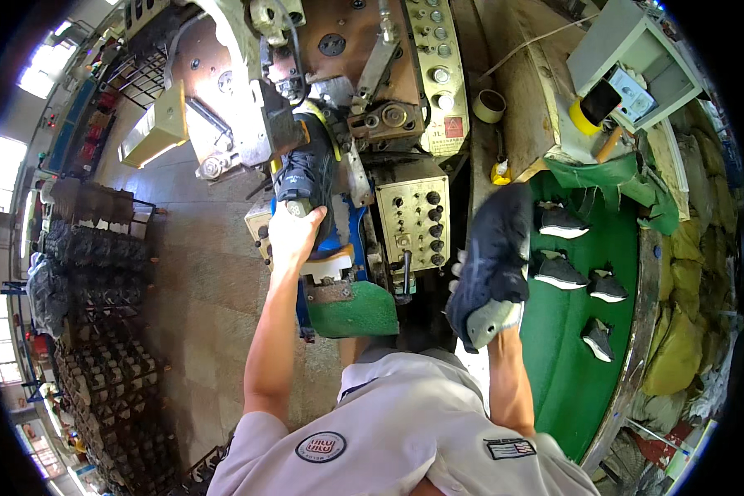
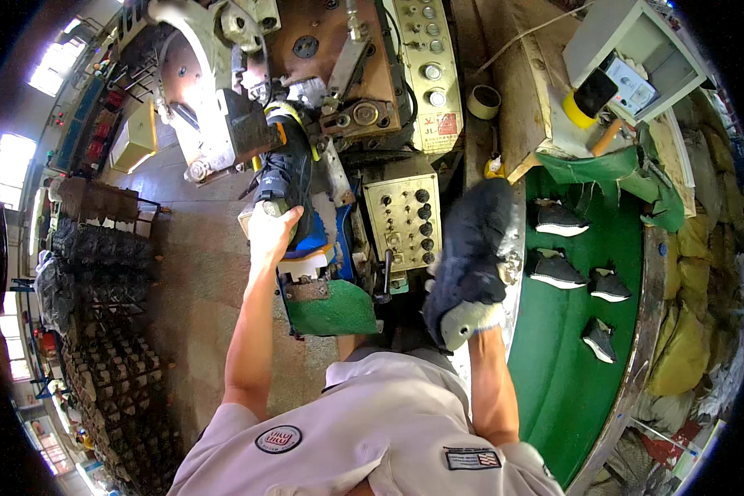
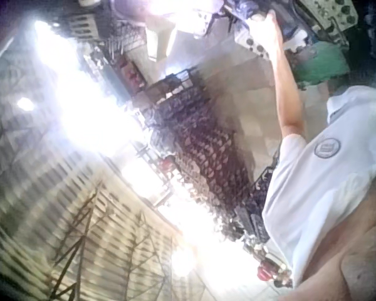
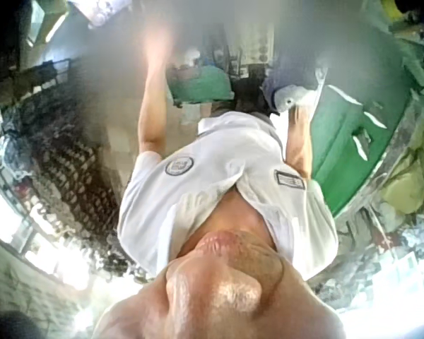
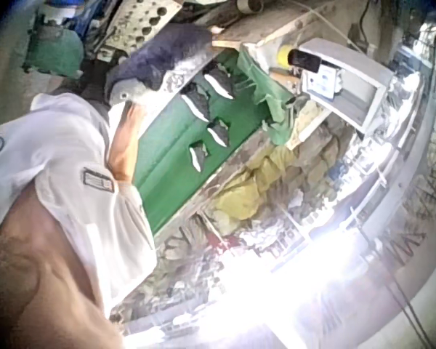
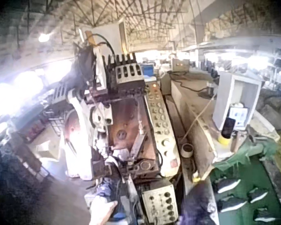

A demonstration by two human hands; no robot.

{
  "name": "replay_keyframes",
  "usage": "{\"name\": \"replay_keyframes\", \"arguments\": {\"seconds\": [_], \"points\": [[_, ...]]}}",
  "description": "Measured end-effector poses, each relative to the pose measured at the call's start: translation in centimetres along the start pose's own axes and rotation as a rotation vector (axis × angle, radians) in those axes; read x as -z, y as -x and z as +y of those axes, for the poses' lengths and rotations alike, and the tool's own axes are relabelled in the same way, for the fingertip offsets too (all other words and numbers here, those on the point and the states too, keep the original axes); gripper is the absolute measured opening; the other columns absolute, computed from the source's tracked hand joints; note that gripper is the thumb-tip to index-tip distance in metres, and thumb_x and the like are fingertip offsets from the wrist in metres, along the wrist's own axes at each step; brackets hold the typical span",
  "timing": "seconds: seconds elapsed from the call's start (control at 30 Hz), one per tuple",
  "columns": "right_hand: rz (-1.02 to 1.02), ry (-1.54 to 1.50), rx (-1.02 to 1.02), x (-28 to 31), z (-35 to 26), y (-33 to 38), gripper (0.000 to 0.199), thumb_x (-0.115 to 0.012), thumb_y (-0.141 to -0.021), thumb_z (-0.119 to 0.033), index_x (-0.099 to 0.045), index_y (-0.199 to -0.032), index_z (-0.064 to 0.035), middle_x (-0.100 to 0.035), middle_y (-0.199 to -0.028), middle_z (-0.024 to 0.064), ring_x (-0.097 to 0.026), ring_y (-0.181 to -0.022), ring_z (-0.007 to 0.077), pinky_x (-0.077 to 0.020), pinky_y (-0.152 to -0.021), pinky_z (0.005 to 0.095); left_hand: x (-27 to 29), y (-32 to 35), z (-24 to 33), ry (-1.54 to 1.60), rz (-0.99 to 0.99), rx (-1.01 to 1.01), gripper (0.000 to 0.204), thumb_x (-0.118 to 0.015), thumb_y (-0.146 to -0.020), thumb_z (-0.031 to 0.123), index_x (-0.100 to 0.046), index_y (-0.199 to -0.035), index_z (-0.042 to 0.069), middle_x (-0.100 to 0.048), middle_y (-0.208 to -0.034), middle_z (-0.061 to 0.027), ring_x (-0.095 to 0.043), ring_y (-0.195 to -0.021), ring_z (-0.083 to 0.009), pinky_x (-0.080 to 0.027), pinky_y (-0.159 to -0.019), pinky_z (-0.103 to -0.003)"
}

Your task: The person operates a toe-lasting machine by positioning a shoe upper and last into the clamp, activating the machine to press the material, and then removing the shoe to place it onto a green conveyor belt.

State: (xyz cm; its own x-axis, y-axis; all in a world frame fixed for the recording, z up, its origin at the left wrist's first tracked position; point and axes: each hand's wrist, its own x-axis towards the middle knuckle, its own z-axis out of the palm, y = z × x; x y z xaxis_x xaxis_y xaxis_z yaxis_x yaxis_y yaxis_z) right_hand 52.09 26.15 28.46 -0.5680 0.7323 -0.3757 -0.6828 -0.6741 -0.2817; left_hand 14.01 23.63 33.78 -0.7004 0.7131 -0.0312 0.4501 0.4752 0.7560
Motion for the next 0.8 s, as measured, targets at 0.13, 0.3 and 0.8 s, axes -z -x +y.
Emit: {"name": "replay_keyframes", "arguments": {"seconds": [0.13, 0.3, 0.8], "points": [[-0.582, 0.286, 0.01, 5.7, 4.1, -8.9, 0.046, -0.058, -0.096, -0.033, -0.055, -0.13, -0.0011, -0.064, -0.113, 0.0162, -0.064, -0.097, 0.0307, -0.0551, -0.086, 0.045, 3.3, -0.3, -2.8, -0.036, -0.258, -0.035, 0.071, -0.082, -0.069, 0.025, -0.058, -0.13, -0.001, -0.07, -0.115, -0.0217, -0.067, -0.108, -0.0319, -0.05, -0.095, -0.037], [0.018, 0.22, 0.043, -9.9, 7.8, -9.2, 0.033, -0.059, -0.098, -0.021, -0.061, -0.126, -0.0043, -0.068, -0.112, 0.0098, -0.067, -0.099, 0.0193, -0.0556, -0.089, 0.0372, 6.1, -1.1, -4.5, 0.612, -0.472, -0.026, 0.071, -0.072, -0.082, 0.016, -0.047, -0.145, -0.002, -0.055, -0.14, -0.023, -0.056, -0.128, -0.033, -0.046, -0.106, -0.043], [0.017, 0.281, 0.045, -14.9, 13.8, -20.8, 0.045, -0.065, -0.095, -0.017, -0.056, -0.136, 0.0013, -0.066, -0.119, 0.0078, -0.063, -0.103, 0.0157, -0.0508, -0.092, 0.0304, 1.4, -10.5, -5.2, 0.951, -0.163, 0.192, 0.033, -0.08, -0.08, 0.006, -0.069, -0.109, -0.007, -0.07, -0.091, -0.0094, -0.068, -0.073, -0.0161, -0.06, -0.066, -0.029]]}}
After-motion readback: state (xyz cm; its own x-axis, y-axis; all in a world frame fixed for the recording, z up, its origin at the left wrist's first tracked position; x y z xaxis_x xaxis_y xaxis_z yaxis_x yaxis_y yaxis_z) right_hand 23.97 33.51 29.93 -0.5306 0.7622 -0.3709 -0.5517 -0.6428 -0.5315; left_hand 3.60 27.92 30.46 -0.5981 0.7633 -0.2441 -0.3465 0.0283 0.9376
